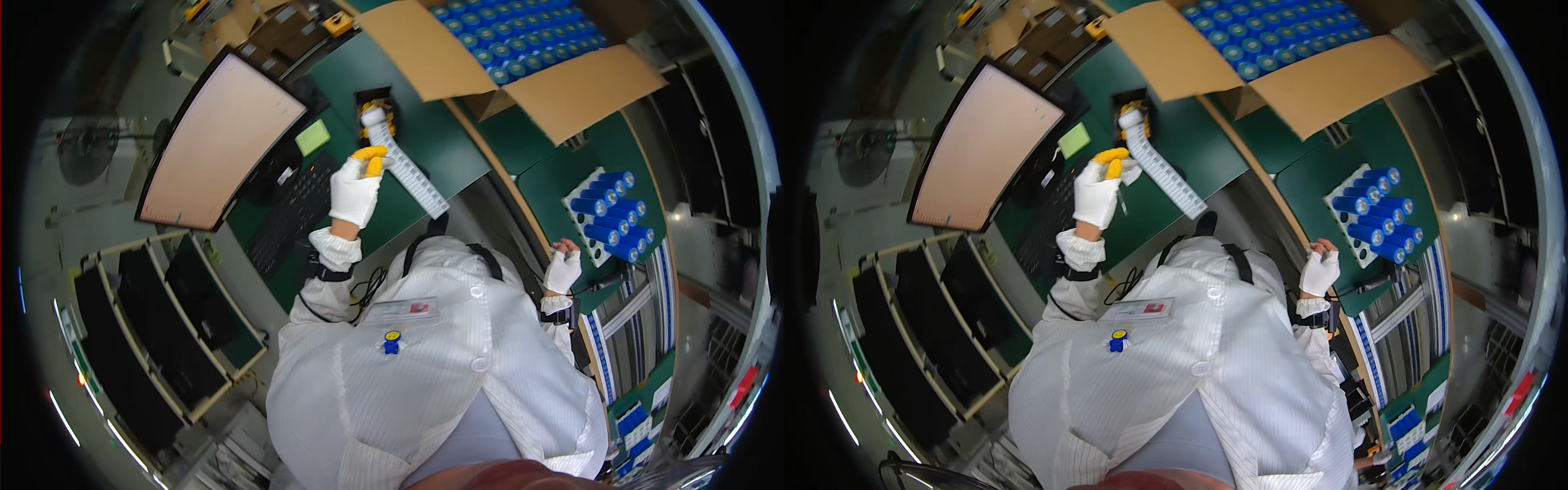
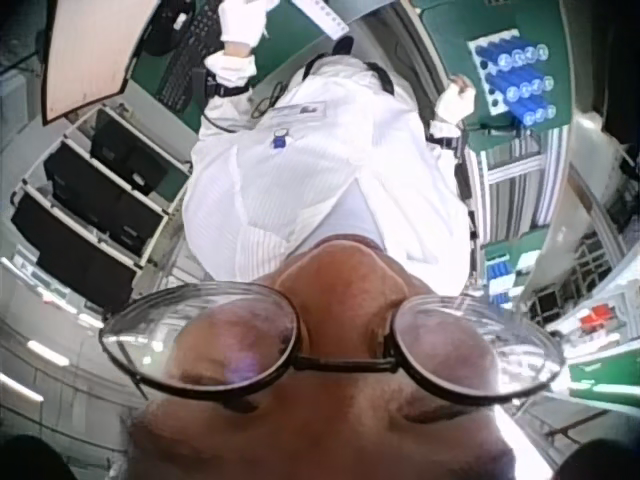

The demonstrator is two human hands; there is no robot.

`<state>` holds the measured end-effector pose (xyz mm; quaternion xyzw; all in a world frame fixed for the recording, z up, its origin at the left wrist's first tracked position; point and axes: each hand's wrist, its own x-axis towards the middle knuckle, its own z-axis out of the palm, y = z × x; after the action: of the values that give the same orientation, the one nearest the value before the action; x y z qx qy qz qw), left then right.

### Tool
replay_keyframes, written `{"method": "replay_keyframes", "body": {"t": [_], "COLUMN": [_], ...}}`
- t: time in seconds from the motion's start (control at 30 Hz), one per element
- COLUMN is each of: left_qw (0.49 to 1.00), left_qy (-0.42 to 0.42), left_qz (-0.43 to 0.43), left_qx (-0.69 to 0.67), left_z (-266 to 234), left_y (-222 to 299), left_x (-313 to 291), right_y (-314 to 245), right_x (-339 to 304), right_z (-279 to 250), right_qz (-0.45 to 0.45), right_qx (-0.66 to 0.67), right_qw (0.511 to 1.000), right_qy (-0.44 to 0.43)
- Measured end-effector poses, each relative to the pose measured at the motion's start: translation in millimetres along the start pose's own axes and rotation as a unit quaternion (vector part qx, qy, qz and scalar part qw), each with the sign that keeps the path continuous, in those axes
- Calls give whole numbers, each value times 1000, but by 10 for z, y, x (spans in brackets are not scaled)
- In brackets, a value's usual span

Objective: Scan and pack small blue cylindrical items into a box with protective foam.

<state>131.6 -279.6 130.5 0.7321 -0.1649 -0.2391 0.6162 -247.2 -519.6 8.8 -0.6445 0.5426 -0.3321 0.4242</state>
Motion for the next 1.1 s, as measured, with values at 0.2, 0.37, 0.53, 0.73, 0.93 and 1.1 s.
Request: {"method": "replay_keyframes", "body": {"t": [0.2,0.37,0.53,0.73,0.93,1.1], "left_qw": [976,907,842,796,698,703], "left_qy": [-103,-145,-183,-138,-108,-104], "left_qz": [185,326,258,238,344,281], "left_qx": [59,222,438,539,619,644], "left_z": [493,1289,2077,2772,3174,3359], "left_y": [1132,1557,1507,1014,486,382], "left_x": [585,1176,1968,2574,3136,3165], "right_y": [138,545,860,855,1099,1282], "right_x": [113,252,312,214,278,454], "right_z": [-501,-1012,-1273,-1327,-1541,-1454], "right_qz": [22,36,74,88,103,137], "right_qx": [-52,-43,12,-24,-114,-67], "right_qw": [984,956,946,939,931,905], "right_qy": [170,288,315,330,332,398]}}
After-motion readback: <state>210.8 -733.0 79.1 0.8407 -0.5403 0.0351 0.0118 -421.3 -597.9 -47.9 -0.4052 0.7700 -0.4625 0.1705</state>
